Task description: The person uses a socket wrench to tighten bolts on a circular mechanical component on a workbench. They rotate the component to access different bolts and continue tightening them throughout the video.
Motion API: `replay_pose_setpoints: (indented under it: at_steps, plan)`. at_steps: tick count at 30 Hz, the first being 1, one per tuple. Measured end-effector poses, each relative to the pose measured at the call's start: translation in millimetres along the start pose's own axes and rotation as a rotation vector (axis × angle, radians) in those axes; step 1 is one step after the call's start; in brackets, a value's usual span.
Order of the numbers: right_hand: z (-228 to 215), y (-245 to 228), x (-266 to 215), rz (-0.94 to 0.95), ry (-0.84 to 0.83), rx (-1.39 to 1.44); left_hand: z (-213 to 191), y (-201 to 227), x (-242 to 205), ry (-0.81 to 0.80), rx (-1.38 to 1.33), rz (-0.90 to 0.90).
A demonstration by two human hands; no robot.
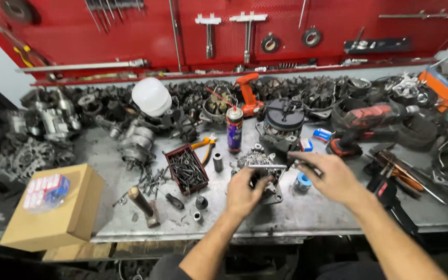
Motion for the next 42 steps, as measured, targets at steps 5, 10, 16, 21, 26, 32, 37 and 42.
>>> replay_pose_setpoints:
  at_steps: [5,10,16,21,26,32,37,42]
  plan:
    - [-0.3,-36.0,26.1,-0.405,-0.384,-0.416,-6.4,6.7,6.1,-0.075,0.035,0.057]
    - [21.7,-22.7,41.9,-0.327,-0.512,-0.851,-5.7,0.2,8.9,-0.129,-0.056,0.105]
    - [57.3,-18.0,53.7,0.161,-0.469,-0.711,8.5,-30.7,3.6,-0.159,0.082,0.065]
    - [40.2,-34.7,65.0,0.009,-0.472,-0.782,-4.0,-17.2,6.8,-0.172,0.029,0.114]
    - [12.4,-61.2,66.7,-0.703,-0.429,-1.134,-6.4,-10.8,8.6,-0.187,-0.013,0.136]
    - [39.7,0.3,65.8,-0.876,-0.197,-1.080,-2.5,-19.0,5.8,-0.167,-0.025,0.152]
    - [54.4,6.3,68.2,-0.177,-0.346,-0.978,-1.7,-13.3,3.3,-0.162,-0.067,0.120]
    - [51.9,-27.7,60.5,-0.058,-0.376,-0.863,1.1,-24.2,2.0,-0.186,-0.089,0.098]
Point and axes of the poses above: each hand's wrist, its own x-axis towards the middle knuckle, its own z-axis out of the palm, y = z × x, the point moved 2 cm from there along x, towards the middle knuckle, and after that the axes turned 3 degrees about y, right-handed, at the moved point
